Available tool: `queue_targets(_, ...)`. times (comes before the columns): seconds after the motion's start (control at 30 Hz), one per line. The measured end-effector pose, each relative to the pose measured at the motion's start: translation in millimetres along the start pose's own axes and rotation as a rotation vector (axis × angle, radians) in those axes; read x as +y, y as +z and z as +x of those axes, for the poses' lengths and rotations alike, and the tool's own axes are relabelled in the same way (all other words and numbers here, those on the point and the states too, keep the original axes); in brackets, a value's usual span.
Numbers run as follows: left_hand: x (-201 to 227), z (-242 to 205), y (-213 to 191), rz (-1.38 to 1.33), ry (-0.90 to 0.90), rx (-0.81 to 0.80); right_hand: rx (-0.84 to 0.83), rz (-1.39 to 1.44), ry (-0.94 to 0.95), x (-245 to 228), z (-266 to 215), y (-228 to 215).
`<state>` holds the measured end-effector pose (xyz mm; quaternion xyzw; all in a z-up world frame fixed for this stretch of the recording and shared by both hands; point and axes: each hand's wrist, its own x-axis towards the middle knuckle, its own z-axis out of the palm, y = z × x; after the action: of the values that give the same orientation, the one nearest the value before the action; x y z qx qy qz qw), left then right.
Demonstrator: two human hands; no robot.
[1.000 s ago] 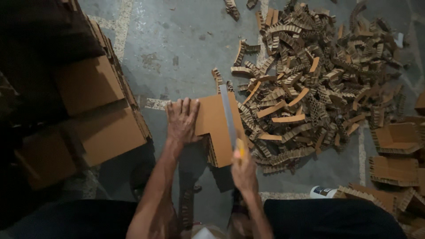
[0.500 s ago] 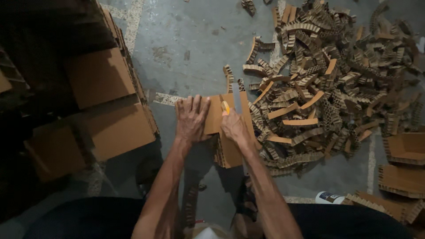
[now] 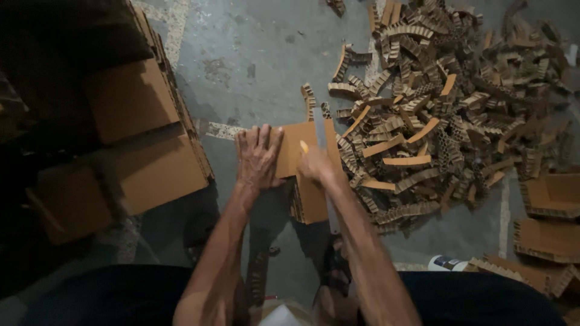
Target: The person sits on the floor and uses a utility knife and a metal ruler to cut corrugated cardboard sheets into smaller pieces. The person repeatedly measures, scores, and snaps the cardboard, then folds the cut pieces and places them aside.
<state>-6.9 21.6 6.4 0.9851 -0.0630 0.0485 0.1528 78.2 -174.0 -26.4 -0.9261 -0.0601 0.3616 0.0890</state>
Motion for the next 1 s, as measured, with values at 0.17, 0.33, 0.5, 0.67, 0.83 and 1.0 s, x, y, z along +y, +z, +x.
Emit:
queue_targets(0.17, -3.1, 1.2, 5.6, -0.005, 0.038, 0.101, 0.067, 0.121, -0.010, 46.1, -106.0, 65.5)
queue_targets(0.33, 0.0, -1.2, 11.4, 0.011, 0.028, 0.061, 0.140, 0.201, 0.129, 58.6, -190.8, 106.2)
queue_targets(0.5, 0.3, 1.9, 3.5, 0.022, 0.011, 0.000, 0.258, 0.204, 0.017, 53.2, -220.1, 114.9)
queue_targets(0.67, 0.8, 0.7, 4.7, 0.043, -0.009, -0.018, 0.328, 0.300, 0.113, 66.9, -210.8, 178.0)
queue_targets(0.83, -2.2, 0.8, 1.5, 0.123, 0.020, 0.051, 0.140, 0.176, 0.212, 78.9, -202.5, 190.0)
queue_targets(1.0, 2.3, -0.2, 2.2, -0.023, 0.000, 0.060, -0.008, 0.234, 0.150, 65.5, -234.0, 103.3)
